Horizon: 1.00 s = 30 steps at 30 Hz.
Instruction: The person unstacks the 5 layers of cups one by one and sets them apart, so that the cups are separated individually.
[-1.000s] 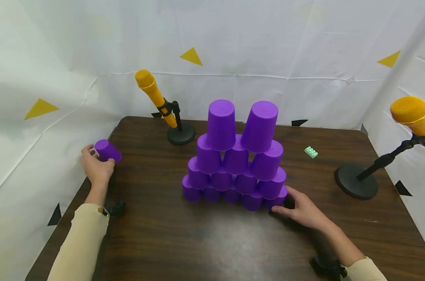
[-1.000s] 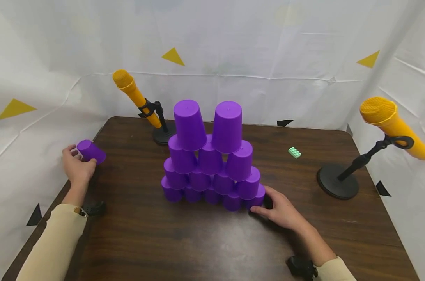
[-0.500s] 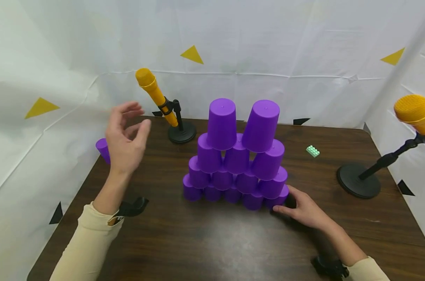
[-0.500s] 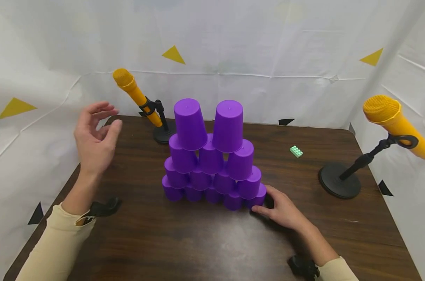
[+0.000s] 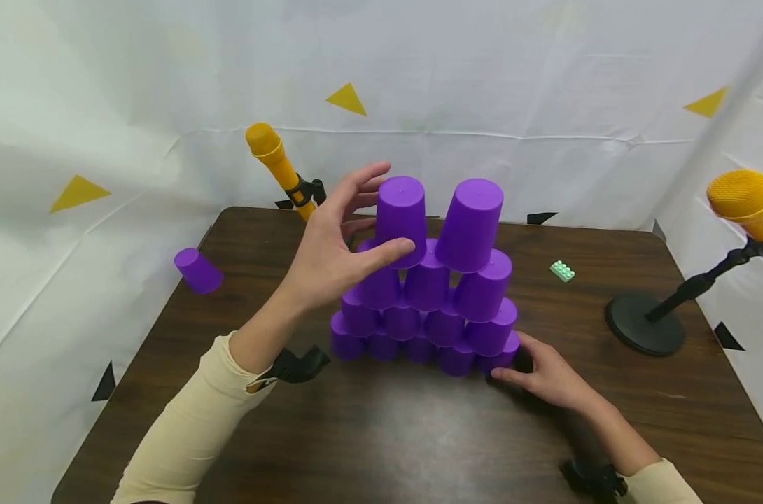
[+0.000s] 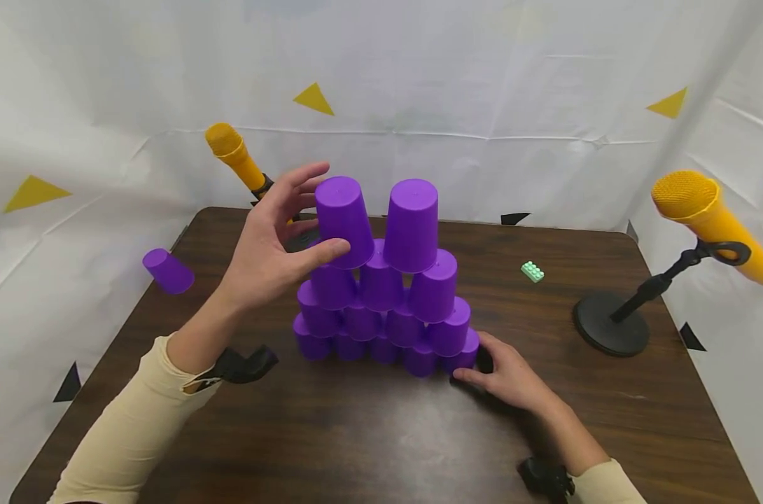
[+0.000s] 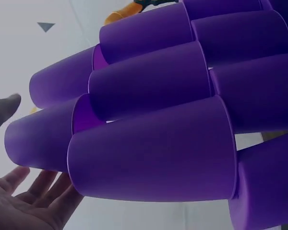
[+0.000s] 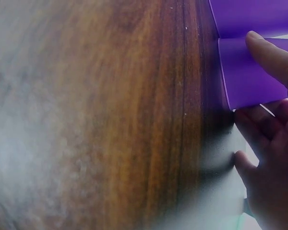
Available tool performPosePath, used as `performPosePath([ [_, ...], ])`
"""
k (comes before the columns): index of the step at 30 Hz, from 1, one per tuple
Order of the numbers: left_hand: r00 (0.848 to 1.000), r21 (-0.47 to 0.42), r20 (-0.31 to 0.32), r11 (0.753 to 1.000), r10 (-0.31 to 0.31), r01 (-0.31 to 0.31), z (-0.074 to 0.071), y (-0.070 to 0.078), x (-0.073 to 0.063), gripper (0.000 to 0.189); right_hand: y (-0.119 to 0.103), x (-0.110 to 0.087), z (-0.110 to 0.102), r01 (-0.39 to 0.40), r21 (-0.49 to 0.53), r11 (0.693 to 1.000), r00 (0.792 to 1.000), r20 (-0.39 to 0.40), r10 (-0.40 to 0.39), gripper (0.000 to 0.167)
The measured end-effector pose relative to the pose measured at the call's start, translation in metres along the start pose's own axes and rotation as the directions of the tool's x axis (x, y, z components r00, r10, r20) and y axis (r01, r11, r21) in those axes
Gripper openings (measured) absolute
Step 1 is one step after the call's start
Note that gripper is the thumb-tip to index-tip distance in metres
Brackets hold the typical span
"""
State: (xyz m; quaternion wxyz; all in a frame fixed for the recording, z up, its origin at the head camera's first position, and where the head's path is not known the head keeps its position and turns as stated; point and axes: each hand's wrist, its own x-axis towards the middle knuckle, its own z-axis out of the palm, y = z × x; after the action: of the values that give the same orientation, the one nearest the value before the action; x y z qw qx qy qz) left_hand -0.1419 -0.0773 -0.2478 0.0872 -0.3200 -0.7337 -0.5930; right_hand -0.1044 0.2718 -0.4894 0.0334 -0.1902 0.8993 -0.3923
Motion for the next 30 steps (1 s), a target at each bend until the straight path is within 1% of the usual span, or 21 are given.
performPosePath([
  [2,1.000,-0.019,-0.004,1.000,-0.005,0.004,0.001,-0.003,0.001,0.072,0.001,0.000,0.001,0.005,0.002,1.000,1.000,0.003,-0.005,0.064],
  [6,1.000,-0.049,-0.013,0.999,-0.011,0.011,0.000,-0.017,0.004,0.071,0.002,0.001,0.002,0.000,0.005,1.000,1.000,0.004,0.000,0.065],
  [9,1.000,-0.063,-0.028,0.998,0.002,-0.004,0.000,-0.021,0.004,0.068,0.002,0.000,0.002,-0.004,0.007,1.000,1.000,0.004,0.004,0.066],
  [10,0.999,-0.068,-0.036,0.998,0.009,-0.012,-0.001,-0.019,0.003,0.067,0.002,0.000,0.002,-0.003,0.006,1.000,1.000,0.003,0.003,0.066],
  [13,0.996,-0.065,-0.084,0.997,0.038,-0.044,-0.004,-0.018,0.000,0.064,0.001,0.000,0.002,0.000,0.004,1.000,1.000,0.003,0.000,0.066],
  [15,0.990,-0.060,-0.127,0.995,0.068,-0.076,-0.011,-0.024,-0.003,0.064,0.001,0.001,0.002,0.001,0.005,1.000,1.000,0.004,-0.001,0.066],
  [18,0.971,-0.067,-0.212,0.989,0.113,-0.130,-0.027,-0.033,-0.009,0.065,0.001,0.001,0.002,0.001,0.007,1.000,1.000,0.008,-0.001,0.065],
  [20,0.952,-0.084,-0.283,0.985,0.120,-0.149,-0.041,-0.038,-0.015,0.066,0.000,0.001,0.002,-0.001,0.010,1.000,1.000,0.011,0.001,0.065],
  [21,0.940,-0.097,-0.326,0.985,0.104,-0.143,-0.049,-0.040,-0.019,0.066,0.000,0.001,0.002,-0.001,0.011,1.000,1.000,0.013,0.001,0.065],
  [22,0.925,-0.099,-0.370,0.987,0.083,-0.128,-0.057,-0.043,-0.023,0.066,0.000,0.001,0.001,-0.001,0.013,1.000,1.000,0.014,0.001,0.065],
  [24,0.889,-0.093,-0.457,0.992,0.032,-0.084,-0.074,-0.051,-0.032,0.066,0.000,0.001,0.001,-0.001,0.015,1.000,1.000,0.016,0.001,0.065],
  [26,0.844,-0.063,-0.537,0.998,-0.020,-0.016,-0.092,-0.066,-0.042,0.065,0.000,0.001,0.000,0.000,0.019,1.000,1.000,0.018,0.000,0.064],
  [28,0.801,0.011,-0.594,0.996,-0.065,0.089,-0.106,-0.082,-0.053,0.064,0.000,0.001,0.000,-0.002,0.022,1.000,1.000,0.020,0.002,0.065],
  [29,0.783,0.050,-0.617,0.988,-0.082,0.144,-0.114,-0.096,-0.060,0.064,0.000,0.001,0.000,-0.004,0.023,1.000,1.000,0.021,0.003,0.066],
  [30,0.768,0.090,-0.632,0.975,-0.101,0.203,-0.121,-0.112,-0.067,0.065,0.000,0.001,0.000,-0.005,0.024,1.000,1.000,0.021,0.004,0.066],
])
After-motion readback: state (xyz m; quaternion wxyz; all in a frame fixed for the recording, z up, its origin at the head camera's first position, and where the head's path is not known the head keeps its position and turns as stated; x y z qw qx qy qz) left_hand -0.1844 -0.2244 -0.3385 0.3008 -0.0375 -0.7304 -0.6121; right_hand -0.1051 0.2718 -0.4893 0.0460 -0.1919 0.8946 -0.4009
